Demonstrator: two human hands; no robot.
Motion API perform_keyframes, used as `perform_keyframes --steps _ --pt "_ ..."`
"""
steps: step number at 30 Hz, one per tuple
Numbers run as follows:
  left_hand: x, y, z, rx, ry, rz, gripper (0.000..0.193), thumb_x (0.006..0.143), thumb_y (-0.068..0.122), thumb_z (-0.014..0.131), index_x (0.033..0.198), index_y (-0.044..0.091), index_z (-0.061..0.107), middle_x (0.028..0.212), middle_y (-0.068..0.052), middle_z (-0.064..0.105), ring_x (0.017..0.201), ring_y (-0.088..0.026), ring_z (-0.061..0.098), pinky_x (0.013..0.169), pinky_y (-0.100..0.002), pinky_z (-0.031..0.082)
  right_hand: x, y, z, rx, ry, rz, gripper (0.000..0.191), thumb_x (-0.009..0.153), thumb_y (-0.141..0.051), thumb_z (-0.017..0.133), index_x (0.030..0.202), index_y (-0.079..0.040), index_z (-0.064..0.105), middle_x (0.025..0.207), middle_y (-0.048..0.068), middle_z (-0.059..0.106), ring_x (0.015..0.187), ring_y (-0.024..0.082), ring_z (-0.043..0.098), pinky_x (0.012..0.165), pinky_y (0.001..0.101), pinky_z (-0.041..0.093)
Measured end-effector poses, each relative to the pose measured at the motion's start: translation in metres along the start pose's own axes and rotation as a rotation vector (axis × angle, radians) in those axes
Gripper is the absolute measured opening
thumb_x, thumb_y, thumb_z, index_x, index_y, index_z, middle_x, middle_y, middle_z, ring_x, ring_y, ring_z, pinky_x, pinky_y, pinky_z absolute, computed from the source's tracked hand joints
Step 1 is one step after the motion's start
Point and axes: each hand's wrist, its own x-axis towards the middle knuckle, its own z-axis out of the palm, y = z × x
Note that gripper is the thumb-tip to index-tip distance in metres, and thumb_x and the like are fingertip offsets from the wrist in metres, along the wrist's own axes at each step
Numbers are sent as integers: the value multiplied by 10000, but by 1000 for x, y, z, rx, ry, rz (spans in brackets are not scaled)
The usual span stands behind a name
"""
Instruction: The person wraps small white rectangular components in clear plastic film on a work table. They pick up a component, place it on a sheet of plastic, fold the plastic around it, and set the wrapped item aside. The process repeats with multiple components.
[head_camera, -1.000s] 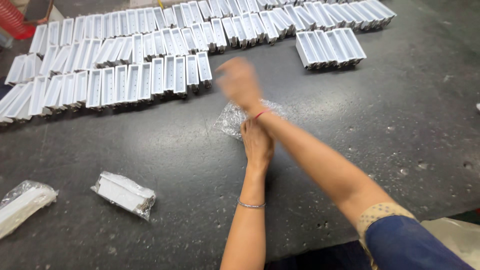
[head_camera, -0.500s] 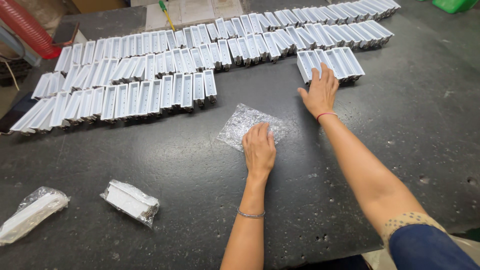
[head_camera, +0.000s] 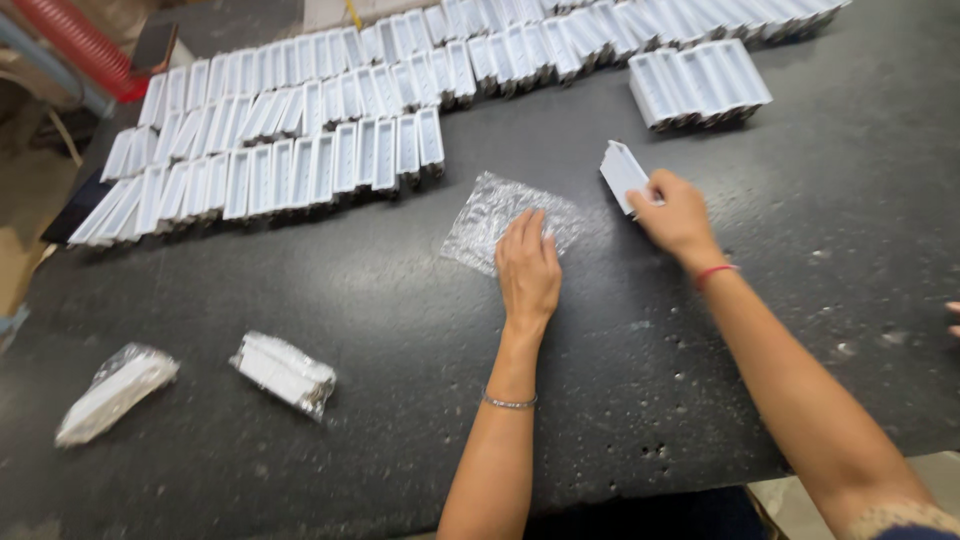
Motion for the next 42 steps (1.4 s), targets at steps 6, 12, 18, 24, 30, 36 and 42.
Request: perform_keyframes --steps 6,12,18,24,30,36,42 --pt "1 1 1 2 9 -79 372 1042 166 494 1367 16 595 1449 -194 572 1373 -358 506 1170 -493 337 -19 -20 -55 692 -429 285 145 956 -271 608 954 -127 593 811 10 649 661 105 591 571 256 491" --pt "2 20 -5 35 -9 -94 362 1033 167 493 1338 20 620 1436 -170 588 1308 -358 534 1106 -504 365 -27 -41 -58 491 -687 225 203 940 -290 635 976 -94 676 760 19 623 629 112 567 554 264 457" --pt "0 43 -23 94 82 -17 263 975 114 593 1193 38 719 1102 -163 598 1037 -300 572 906 -420 489 -29 -40 -54 309 -662 345 196 928 -287 642 953 -98 691 731 7 607 605 122 553 536 273 437" --pt "2 59 -30 -104 17 -29 246 990 110 621 1211 36 700 952 -77 611 723 -163 609 615 -326 524 -30 -39 -41 514 -676 414 232 971 -317 619 1038 -99 661 799 12 626 659 111 568 589 253 477" --pt "-6 66 -23 -136 7 68 168 999 122 669 1127 24 718 918 -91 645 733 -178 636 648 -337 526 -39 -48 -22 861 -807 391 292 1003 -280 569 1178 -48 589 993 31 660 893 115 654 813 297 579" --pt "-10 74 -20 -216 -5 72 156 1003 136 660 1130 60 711 976 -84 690 805 -201 701 677 -310 589 -50 -28 13 838 -843 276 294 972 -222 546 1212 -66 612 1098 11 690 1005 77 669 892 274 582" --pt "-16 85 -22 -246 -4 76 169 994 102 681 1146 38 716 967 -109 658 792 -221 697 702 -330 580 -52 6 51 471 -711 72 141 938 -9 612 1050 48 675 901 53 705 805 127 633 687 305 535"
